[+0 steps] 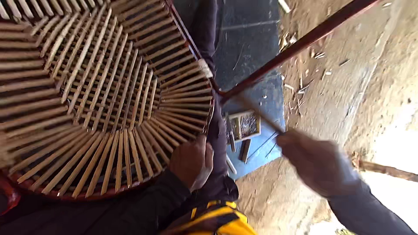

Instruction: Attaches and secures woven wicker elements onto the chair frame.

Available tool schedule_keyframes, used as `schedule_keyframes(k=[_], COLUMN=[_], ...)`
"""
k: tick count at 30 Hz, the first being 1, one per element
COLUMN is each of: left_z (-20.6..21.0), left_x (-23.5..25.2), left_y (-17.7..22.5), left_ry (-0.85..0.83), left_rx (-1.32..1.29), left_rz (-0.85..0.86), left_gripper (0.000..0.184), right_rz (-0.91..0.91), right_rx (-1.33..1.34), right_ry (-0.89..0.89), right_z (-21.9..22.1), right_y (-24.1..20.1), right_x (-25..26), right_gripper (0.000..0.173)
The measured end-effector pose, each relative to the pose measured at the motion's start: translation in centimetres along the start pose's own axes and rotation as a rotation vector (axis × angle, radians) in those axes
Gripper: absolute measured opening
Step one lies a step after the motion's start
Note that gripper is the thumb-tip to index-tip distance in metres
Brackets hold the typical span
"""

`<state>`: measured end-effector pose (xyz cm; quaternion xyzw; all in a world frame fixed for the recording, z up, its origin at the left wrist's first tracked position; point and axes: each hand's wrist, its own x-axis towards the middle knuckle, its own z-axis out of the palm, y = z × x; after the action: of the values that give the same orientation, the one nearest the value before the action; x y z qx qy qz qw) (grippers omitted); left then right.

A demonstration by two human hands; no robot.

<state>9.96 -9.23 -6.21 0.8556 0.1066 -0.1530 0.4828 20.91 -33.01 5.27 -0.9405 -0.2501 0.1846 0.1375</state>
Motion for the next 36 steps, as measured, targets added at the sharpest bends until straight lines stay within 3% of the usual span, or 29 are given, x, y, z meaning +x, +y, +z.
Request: schedule_keyframes(k=[2,4,6,8,10,16,19,23,36], left_z=[0.1,0.1,-0.1,-0.4,-0.1,3.2,2.3,1.7,2.1], left_x=[-1.0,-0.1,-0.3,-0.4,-0.2,-3.2,-1.4,1.4,1.3], left_y=[0.3,0.2,0.5,0.7,0.6,1.1,1.7,1.5,1.1], left_ry=[-0.046,-0.019,-0.044,-0.081,-0.047,0.070,0.094,0.043,0.080], left_rx=[-0.019,0.000,0.029,0.044,0.054,0.195,0.042,0.035,0.014], left_rz=[-0.015,0.010,-0.014,-0.035,-0.018,0.417,0.297,0.057,0.056], left_gripper=[0.036,0.035,0.035,0.038,0.039,0.052,0.049,0.048,0.047], right_rz=[0.064,0.048,-0.004,0.044,0.044,0.111,0.123,0.148,0.085], right_rx=[0.260,0.253,-0.001,-0.183,-0.182,0.222,0.287,0.296,0.271], right_ry=[0.158,0.259,0.059,-0.208,-0.146,0.116,0.131,0.126,0.101], right_z=[-1.1,-0.9,0.1,1.2,0.9,2.3,3.0,3.2,3.7], right_y=[-2.0,-2.3,-1.1,0.1,0.7,0.3,0.1,0.0,0.1], right_x=[-1.1,-0.2,0.1,1.0,1.7,0.6,0.3,0.0,0.0], right_gripper=[0.033,0.034,0.033,0.043,0.046,0.040,0.039,0.042,0.036])
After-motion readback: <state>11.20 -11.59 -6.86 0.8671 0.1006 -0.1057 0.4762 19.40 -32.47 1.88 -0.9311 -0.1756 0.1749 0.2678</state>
